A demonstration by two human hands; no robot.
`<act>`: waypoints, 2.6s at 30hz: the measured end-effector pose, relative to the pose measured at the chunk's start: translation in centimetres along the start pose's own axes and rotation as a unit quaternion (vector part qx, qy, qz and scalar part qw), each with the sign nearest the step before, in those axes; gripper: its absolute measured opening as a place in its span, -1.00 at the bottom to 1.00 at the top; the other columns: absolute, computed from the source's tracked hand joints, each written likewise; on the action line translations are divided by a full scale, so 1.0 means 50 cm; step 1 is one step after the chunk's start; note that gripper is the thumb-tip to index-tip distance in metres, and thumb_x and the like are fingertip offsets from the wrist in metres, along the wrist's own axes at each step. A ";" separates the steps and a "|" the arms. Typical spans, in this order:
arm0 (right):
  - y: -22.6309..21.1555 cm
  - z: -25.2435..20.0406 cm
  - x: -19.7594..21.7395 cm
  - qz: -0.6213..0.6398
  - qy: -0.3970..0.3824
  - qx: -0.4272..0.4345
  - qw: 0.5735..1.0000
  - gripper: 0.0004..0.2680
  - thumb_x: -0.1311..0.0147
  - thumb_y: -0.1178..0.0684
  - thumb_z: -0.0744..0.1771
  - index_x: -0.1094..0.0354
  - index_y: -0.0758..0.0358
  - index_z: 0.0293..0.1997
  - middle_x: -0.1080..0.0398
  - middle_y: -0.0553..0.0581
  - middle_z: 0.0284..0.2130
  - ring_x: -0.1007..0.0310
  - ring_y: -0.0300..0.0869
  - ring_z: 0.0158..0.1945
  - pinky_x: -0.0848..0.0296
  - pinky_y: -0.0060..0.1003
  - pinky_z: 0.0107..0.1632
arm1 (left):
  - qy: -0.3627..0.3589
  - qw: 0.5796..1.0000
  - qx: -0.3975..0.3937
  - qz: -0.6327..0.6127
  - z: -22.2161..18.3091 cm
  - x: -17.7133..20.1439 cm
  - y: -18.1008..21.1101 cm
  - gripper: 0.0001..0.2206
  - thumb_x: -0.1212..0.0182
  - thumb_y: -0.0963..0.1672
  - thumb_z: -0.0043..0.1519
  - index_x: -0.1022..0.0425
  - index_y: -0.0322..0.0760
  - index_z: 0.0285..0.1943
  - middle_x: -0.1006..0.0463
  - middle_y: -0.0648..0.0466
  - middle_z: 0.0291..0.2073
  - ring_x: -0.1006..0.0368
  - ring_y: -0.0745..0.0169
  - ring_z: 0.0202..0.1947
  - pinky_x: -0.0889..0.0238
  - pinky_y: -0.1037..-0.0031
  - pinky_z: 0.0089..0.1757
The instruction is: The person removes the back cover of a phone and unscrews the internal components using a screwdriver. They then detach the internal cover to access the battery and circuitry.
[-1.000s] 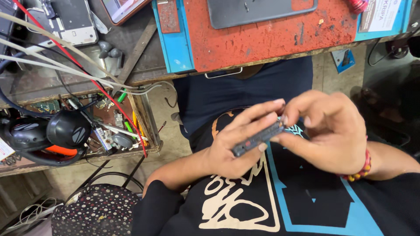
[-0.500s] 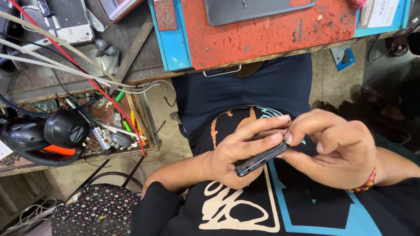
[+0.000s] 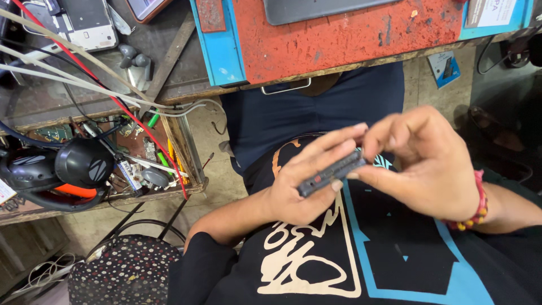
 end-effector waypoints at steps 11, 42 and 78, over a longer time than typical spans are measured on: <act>0.073 0.022 -0.008 0.037 -0.001 -0.075 0.996 -0.62 -0.25 0.40 0.26 -0.01 0.20 -0.06 -0.34 0.10 -0.14 -0.42 -0.30 -0.02 -0.52 -0.32 0.10 | 0.078 0.969 0.111 -0.208 -0.010 0.032 -0.055 -0.48 -0.02 -0.22 0.49 0.03 -0.40 0.62 -0.19 -0.21 0.51 -0.12 0.08 0.51 0.00 0.28 0.45; 0.218 -0.117 0.012 0.012 -0.066 -0.225 0.972 -0.81 -0.06 0.32 0.30 -0.09 0.24 -0.14 -0.49 0.11 -0.25 -0.48 -0.29 -0.13 -0.52 -0.31 -0.01 | 0.103 0.947 0.166 -0.256 -0.048 0.019 -0.060 -0.47 -0.02 -0.26 0.46 0.03 -0.38 0.61 -0.33 -0.25 0.36 -0.40 0.00 0.31 -0.25 0.21 0.34; -0.064 0.091 0.050 -0.390 -0.200 0.078 0.896 -0.74 -0.32 0.10 0.16 -0.23 0.28 -0.27 -0.35 0.12 -0.24 -0.45 -0.05 -0.27 -0.46 -0.26 -0.27 | -0.076 0.783 0.389 -0.480 0.002 -0.037 -0.129 -0.37 0.11 0.13 0.52 -0.10 -0.42 0.57 -0.36 -0.23 0.26 -0.45 0.16 -0.01 -0.48 0.38 -0.11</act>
Point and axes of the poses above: each hand's wrist, its own z-axis towards the middle knuckle, its own x-axis out of the back of the hand, y = z × x, the point moved 5 cm from there along z, towards the middle knuckle
